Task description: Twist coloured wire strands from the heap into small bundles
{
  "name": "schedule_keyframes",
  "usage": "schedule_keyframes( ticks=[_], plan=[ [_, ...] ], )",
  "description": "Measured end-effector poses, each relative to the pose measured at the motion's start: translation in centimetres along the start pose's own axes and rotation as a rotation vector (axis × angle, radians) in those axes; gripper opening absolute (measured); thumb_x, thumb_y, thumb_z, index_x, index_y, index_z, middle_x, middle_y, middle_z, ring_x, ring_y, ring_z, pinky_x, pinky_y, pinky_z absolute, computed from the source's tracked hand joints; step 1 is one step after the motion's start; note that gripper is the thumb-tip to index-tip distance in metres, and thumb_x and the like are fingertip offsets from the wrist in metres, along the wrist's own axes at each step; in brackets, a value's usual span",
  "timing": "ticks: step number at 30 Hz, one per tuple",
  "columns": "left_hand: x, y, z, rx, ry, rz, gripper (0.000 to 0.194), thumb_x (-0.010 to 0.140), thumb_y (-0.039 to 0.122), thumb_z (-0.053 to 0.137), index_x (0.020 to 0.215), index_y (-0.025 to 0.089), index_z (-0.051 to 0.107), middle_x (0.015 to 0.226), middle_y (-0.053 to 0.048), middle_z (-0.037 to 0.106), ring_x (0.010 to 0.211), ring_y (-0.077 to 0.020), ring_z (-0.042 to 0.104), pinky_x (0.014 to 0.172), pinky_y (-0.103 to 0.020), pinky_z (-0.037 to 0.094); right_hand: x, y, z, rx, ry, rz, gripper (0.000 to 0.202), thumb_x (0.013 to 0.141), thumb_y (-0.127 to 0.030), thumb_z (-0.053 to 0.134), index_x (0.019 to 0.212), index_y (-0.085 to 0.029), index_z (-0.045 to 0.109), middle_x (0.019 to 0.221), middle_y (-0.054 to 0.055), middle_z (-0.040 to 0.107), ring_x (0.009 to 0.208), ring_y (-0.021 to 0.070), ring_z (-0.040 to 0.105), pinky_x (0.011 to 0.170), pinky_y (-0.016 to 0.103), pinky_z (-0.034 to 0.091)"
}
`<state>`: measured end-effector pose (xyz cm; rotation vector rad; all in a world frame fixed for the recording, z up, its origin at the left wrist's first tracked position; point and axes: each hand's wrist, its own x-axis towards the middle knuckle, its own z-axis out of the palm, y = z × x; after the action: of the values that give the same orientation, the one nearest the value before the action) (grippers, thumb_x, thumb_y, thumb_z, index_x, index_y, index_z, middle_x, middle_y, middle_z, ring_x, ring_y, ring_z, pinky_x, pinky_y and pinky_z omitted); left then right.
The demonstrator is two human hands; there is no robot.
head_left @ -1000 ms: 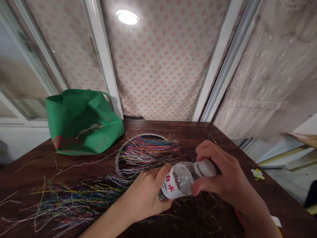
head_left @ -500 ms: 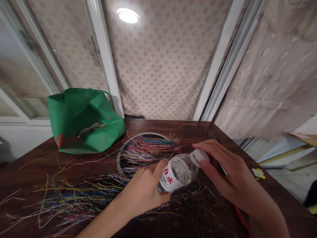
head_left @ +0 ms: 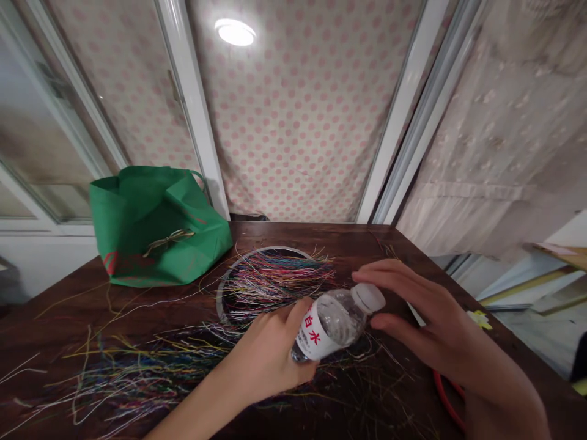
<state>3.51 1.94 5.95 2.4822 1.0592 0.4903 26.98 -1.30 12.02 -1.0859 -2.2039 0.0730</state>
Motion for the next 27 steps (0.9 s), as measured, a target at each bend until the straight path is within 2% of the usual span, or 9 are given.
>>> schedule_keyframes(
  ticks=[2,6,7,9,12,17,20,25,27],
  plan=[
    [0.0,-0.1,-0.2,0.017,0.004,-0.009,0.055,0.067,0.021,0.063,0.119,0.018,0.044,0.094,-0.008,0.068,0.074,-0.0242,0.065,0.059,-0.03,0.048,-0.2,0.0,-0.2,-0.009,-0.023,0.027,0.031,0.09,-0.029,0.054,0.12,-0.028,0.053,0.114,0.006,0.062,0.103,0.0216,0.06,0.087,0.036,0.05],
    [0.0,-0.2,-0.5,0.029,0.044,-0.005,0.058,0.068,0.022,0.063,0.122,0.019,0.042,0.096,-0.009,0.069,0.073,-0.0235,0.066,0.059,-0.03,0.048,-0.4,0.4,-0.5,-0.003,-0.022,0.183,0.025,0.093,-0.03,0.048,0.116,-0.024,0.057,0.075,0.001,0.065,0.062,0.0147,0.062,0.054,0.025,0.05],
    [-0.1,-0.2,-0.6,0.025,0.048,-0.003,0.058,0.068,0.023,0.063,0.122,0.019,0.041,0.097,-0.009,0.069,0.074,-0.0238,0.066,0.06,-0.03,0.048,-0.3,0.4,-0.5,-0.005,0.015,0.193,0.026,0.092,-0.03,0.049,0.116,-0.024,0.056,0.075,0.001,0.064,0.062,0.0146,0.062,0.054,0.025,0.051],
    [-0.1,-0.2,-0.6,0.013,0.033,0.0,0.057,0.068,0.023,0.064,0.121,0.018,0.043,0.096,-0.009,0.069,0.074,-0.0241,0.066,0.06,-0.03,0.048,-0.1,0.5,-0.3,-0.011,0.061,0.125,0.03,0.09,-0.027,0.053,0.12,-0.025,0.054,0.094,0.004,0.065,0.083,0.0177,0.064,0.071,0.029,0.054],
    [-0.2,0.0,-0.4,0.017,0.016,0.004,0.057,0.066,0.021,0.065,0.119,0.018,0.044,0.092,-0.007,0.069,0.072,-0.0238,0.066,0.057,-0.03,0.048,0.1,0.5,0.3,0.007,-0.013,-0.018,0.031,0.09,-0.019,0.052,0.12,-0.027,0.054,0.115,0.006,0.059,0.107,0.0199,0.058,0.091,0.034,0.048],
    [-0.3,0.4,-0.4,0.057,0.04,0.003,0.062,0.066,0.021,0.064,0.124,0.017,0.043,0.093,-0.008,0.068,0.074,-0.0254,0.066,0.06,-0.033,0.048,0.2,0.6,0.9,-0.093,0.018,0.033,0.017,0.09,-0.025,0.055,0.106,-0.021,0.057,0.09,0.004,0.062,0.078,0.0161,0.062,0.069,0.028,0.05],
    [-0.4,0.4,-1.0,-0.041,0.01,0.044,0.057,0.065,0.02,0.064,0.12,0.02,0.049,0.093,-0.005,0.068,0.075,-0.0229,0.065,0.063,-0.031,0.048,0.3,0.5,1.0,-0.085,0.073,0.054,0.012,0.087,-0.031,0.058,0.083,-0.02,0.056,0.064,-0.002,0.054,0.051,0.0106,0.049,0.048,0.023,0.039],
    [-0.8,0.4,-1.8,-0.257,-0.129,0.197,0.057,0.059,0.033,0.072,0.112,0.02,0.057,0.092,-0.003,0.069,0.079,-0.0216,0.065,0.07,-0.031,0.049,0.4,-0.4,1.5,0.118,0.143,-0.134,0.011,0.088,-0.021,0.051,0.077,-0.02,0.055,0.064,0.0,0.056,0.056,0.0125,0.052,0.053,0.026,0.039],
    [-1.0,0.7,-1.8,-0.259,-0.144,0.18,0.058,0.059,0.032,0.072,0.114,0.02,0.057,0.093,-0.003,0.069,0.079,-0.0221,0.066,0.069,-0.031,0.049,0.5,-0.7,1.7,0.093,0.181,-0.067,0.01,0.088,-0.017,0.05,0.081,-0.021,0.056,0.067,-0.001,0.059,0.056,0.0117,0.054,0.053,0.025,0.039]
  ],
)
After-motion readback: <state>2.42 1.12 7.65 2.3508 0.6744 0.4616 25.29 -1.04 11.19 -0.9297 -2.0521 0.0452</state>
